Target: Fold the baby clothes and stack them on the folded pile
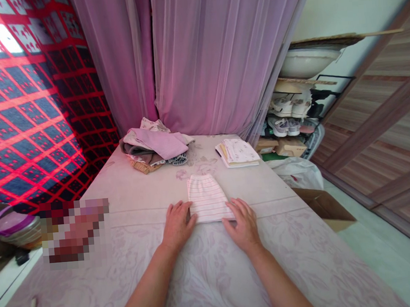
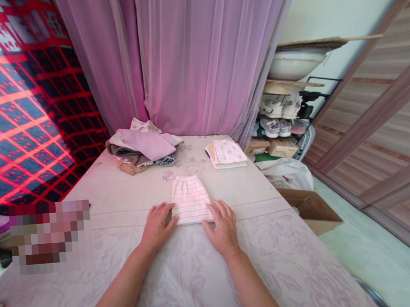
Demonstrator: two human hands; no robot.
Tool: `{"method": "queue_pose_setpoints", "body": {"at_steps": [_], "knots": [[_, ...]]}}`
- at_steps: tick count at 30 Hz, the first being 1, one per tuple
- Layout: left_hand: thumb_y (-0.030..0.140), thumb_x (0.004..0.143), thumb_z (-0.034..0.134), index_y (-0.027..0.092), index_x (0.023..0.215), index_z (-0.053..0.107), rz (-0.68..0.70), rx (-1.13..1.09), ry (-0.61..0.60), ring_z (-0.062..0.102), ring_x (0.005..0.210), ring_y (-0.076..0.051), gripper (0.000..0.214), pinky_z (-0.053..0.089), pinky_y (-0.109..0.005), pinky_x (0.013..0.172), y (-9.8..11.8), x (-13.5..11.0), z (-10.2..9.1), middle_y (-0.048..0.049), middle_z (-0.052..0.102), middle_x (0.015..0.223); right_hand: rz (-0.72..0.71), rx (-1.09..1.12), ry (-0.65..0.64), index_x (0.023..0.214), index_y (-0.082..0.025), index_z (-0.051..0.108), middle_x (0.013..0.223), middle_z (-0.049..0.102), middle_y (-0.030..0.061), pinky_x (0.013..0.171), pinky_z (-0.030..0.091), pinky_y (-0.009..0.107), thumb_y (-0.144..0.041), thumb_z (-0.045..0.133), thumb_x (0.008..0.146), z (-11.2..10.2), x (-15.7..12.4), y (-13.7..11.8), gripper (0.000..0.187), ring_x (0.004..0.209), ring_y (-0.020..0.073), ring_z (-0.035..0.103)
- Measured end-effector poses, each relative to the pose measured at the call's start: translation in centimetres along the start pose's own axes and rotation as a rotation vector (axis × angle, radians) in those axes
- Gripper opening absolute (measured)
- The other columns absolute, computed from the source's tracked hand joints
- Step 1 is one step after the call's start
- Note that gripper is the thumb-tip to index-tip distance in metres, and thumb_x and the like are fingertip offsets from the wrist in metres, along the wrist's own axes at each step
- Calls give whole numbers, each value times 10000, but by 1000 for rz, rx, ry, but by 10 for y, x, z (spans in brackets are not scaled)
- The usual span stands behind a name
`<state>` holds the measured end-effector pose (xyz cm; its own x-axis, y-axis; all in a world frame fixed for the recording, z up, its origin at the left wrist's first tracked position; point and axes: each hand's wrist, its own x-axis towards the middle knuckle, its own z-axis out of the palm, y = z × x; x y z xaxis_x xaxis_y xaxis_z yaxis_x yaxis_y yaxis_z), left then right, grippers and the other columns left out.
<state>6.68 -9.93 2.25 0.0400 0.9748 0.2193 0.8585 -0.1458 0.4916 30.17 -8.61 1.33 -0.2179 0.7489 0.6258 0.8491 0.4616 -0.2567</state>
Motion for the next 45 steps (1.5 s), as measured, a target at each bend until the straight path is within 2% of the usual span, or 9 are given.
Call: {"method": "queue_pose_setpoints", "body": {"at_steps": [5, 13, 18, 23, 28, 31, 35, 40, 45], "knots": [[336, 894, 471, 207, 1229, 557, 11, -24, 28, 490, 1276, -275, 370, 261, -524, 1110, -2, 0, 1, -93, 645, 1249, -187, 4, -228, 1198, -241, 618, 1365, 545, 75, 1093, 257, 471, -208, 559, 812, -4, 9, -20, 392, 1330, 267, 378], [313, 880, 476, 205, 1232, 555, 4, -64, 60, 528, 1241, -261, 376, 284, -517, 1105, -3, 2, 2, -99, 652, 1234, -154, 90, -397, 1147, -260, 657, 1288, 614, 71, 1067, 308, 437, -272, 555, 860, -3, 26, -25, 305, 1238, 230, 493], [319, 881, 484, 204, 1238, 551, 10, -74, 52, 525, 1238, -264, 381, 277, -527, 1108, -3, 2, 2, -95, 648, 1241, 223, 74, -327, 1202, -214, 625, 1270, 620, 97, 958, 414, 350, -313, 505, 875, 0, 47, -10, 362, 1154, 223, 561], [319, 882, 488, 204, 1238, 551, 10, -69, 62, 525, 1239, -264, 380, 282, -531, 1107, -4, 1, 4, -97, 644, 1247, 635, 145, -599, 1034, -223, 680, 950, 718, 53, 712, 432, 275, -387, 613, 789, 4, 80, 8, 303, 869, 207, 642], [319, 872, 498, 205, 1228, 558, 6, -86, 67, 529, 1234, -272, 379, 287, -541, 1105, -5, 2, 4, -99, 647, 1240, 728, 350, -683, 658, -178, 655, 651, 661, 24, 599, 401, 247, -333, 686, 691, 10, 96, 11, 161, 693, 184, 617], [317, 867, 498, 213, 1220, 560, 8, -117, 101, 550, 1202, -270, 372, 305, -547, 1095, -7, 3, 5, -94, 649, 1233, 770, 516, -681, 755, -155, 659, 696, 683, 18, 584, 435, 236, -262, 628, 722, 10, 99, 2, 116, 670, 165, 627], [364, 884, 478, 179, 1232, 557, 14, -207, 208, 577, 1153, -256, 401, 398, -497, 1041, -12, 5, 9, -121, 638, 1242, 814, 734, -687, 1017, -111, 643, 835, 723, 53, 632, 507, 246, -221, 610, 741, 5, 110, -12, 299, 724, 165, 668], [419, 907, 455, 201, 1207, 582, -64, -352, 298, 571, 1177, -231, 392, 435, -430, 1027, -16, 6, 10, -103, 625, 1272, 830, 877, -384, 1426, -125, 354, 877, 719, 51, 676, 541, 295, -224, 663, 716, -6, 138, -17, 781, 731, 184, 682], [439, 921, 428, 215, 1243, 562, -137, -457, 325, 545, 1223, -218, 415, 414, -412, 1055, -16, 6, 7, -85, 607, 1304, 628, 831, 41, 1496, -152, 180, 1170, 655, 142, 842, 526, 326, -332, 555, 820, -11, 138, -20, 793, 989, 208, 657]]}}
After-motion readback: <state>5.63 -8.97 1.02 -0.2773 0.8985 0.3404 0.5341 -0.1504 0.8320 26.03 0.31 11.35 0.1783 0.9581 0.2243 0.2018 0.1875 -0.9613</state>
